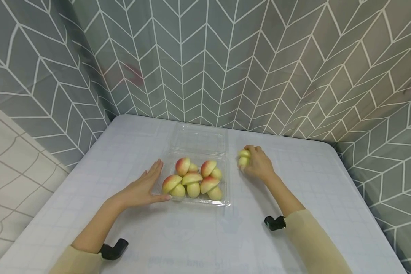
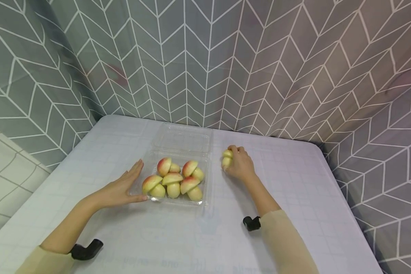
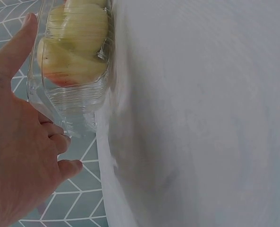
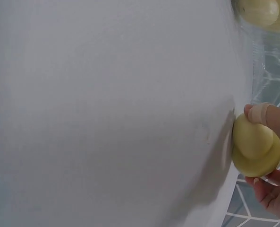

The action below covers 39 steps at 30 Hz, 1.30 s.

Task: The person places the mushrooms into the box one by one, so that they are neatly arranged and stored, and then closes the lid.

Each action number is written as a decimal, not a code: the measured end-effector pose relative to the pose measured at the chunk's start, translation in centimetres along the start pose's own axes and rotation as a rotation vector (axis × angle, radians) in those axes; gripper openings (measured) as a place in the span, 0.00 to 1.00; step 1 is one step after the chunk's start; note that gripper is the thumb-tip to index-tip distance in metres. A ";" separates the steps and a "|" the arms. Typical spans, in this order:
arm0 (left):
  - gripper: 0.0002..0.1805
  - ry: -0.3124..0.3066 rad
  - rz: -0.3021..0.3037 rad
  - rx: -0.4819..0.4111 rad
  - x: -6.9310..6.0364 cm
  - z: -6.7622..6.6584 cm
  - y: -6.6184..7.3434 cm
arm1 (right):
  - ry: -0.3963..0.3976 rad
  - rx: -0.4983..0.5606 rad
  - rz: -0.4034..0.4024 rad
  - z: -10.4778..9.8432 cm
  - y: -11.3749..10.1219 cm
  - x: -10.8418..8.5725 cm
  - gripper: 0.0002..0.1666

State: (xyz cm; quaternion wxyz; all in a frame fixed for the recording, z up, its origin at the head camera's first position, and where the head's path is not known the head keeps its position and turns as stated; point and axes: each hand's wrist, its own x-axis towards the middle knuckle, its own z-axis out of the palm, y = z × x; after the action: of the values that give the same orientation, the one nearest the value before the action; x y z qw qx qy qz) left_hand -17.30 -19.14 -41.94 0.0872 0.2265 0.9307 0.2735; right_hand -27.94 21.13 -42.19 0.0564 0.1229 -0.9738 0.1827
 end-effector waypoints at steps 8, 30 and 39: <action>0.64 0.003 0.001 -0.003 0.0 0.0 0.0 | -0.061 -0.073 0.013 -0.9 -1.0 -0.7 0.43; 0.64 -0.016 -0.005 -0.017 -0.1 -0.2 0.0 | 0.133 0.088 -0.062 -2.4 -3.2 -2.4 0.41; 0.63 -0.014 -0.002 -0.013 0.0 -0.2 0.1 | 0.225 0.176 -0.176 -2.9 -5.6 -2.5 0.43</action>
State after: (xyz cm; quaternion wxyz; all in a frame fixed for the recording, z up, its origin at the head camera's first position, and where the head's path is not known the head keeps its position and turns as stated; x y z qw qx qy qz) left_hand -17.32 -19.20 -41.72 0.0953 0.2267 0.9286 0.2779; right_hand -23.93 17.73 -37.97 0.1701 0.1911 -0.9270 0.2744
